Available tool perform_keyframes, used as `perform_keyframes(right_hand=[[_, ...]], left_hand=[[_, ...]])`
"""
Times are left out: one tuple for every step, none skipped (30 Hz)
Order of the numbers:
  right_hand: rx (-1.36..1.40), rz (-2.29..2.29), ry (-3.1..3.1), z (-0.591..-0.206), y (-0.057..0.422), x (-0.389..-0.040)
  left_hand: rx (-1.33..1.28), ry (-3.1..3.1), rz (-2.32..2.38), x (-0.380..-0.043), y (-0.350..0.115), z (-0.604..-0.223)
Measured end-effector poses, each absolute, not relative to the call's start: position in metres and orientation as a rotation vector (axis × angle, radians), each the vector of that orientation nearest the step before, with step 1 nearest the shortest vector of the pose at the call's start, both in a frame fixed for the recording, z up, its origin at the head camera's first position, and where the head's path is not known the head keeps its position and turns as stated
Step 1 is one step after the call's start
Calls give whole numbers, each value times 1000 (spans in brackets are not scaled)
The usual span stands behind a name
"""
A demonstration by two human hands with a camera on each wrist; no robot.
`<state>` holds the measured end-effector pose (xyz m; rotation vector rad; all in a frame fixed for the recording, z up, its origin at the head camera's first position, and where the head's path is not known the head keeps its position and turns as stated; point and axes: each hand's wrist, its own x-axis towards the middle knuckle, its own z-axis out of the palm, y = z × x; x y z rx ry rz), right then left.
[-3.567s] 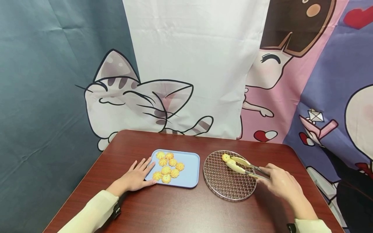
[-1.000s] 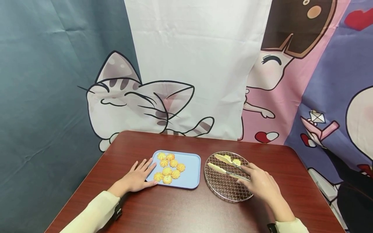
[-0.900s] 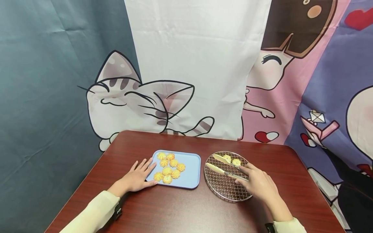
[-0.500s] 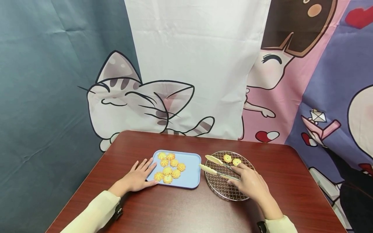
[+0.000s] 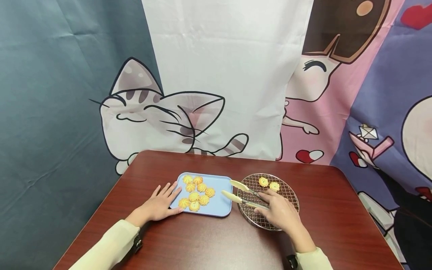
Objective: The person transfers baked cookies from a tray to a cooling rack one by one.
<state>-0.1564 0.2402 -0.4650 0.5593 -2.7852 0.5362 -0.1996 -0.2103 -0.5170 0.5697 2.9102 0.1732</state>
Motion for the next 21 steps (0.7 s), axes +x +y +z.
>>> perform_keyframes(right_hand=[[559, 542, -2782, -466, 239, -157], [562, 546, -2781, -467, 238, -157], [562, 548, -2783, -467, 236, -157], [565, 554, -2786, -468, 235, -158], [565, 557, -2789, -468, 234, -158], [564, 560, -2794, -469, 233, -158], [563, 562, -2797, -469, 231, -159], [565, 566, -2801, -469, 230, -159], [566, 571, -2802, -470, 229, -160], [568, 577, -2803, -470, 227, -160], [569, 577, -2803, -471, 226, -160], [571, 581, -2804, -472, 224, -161], [573, 588, -2804, -472, 223, -161], [576, 592, -2805, -473, 222, -161], [577, 592, -2806, -473, 221, -162], [577, 592, -2808, -473, 220, -162], [580, 592, -2810, -474, 219, -162], [580, 598, -2811, -474, 218, -162], [578, 602, -2814, -474, 217, -162], [579, 603, -2815, -474, 216, -162], [578, 602, -2817, -475, 215, -162]], left_hand=[[569, 2912, 171, -200, -210, -517], [569, 2912, 173, -199, -210, -516], [569, 2911, 168, -200, -210, -517], [570, 2911, 166, -200, -210, -517], [570, 2911, 168, -200, -210, -517], [570, 2911, 171, -199, -210, -517], [569, 2910, 171, -200, -210, -517], [567, 2909, 172, -199, -210, -517], [565, 2909, 170, -200, -210, -517], [563, 2909, 172, -199, -210, -516], [561, 2909, 177, -199, -211, -516], [560, 2910, 177, -199, -211, -517], [561, 2911, 175, -199, -211, -517], [562, 2912, 175, -199, -211, -517], [564, 2913, 178, -199, -211, -518], [565, 2914, 177, -200, -211, -518], [566, 2914, 176, -200, -211, -519], [566, 2914, 173, -201, -211, -519], [567, 2914, 171, -201, -211, -520], [567, 2915, 170, -201, -211, -520], [566, 2914, 170, -201, -211, -520]])
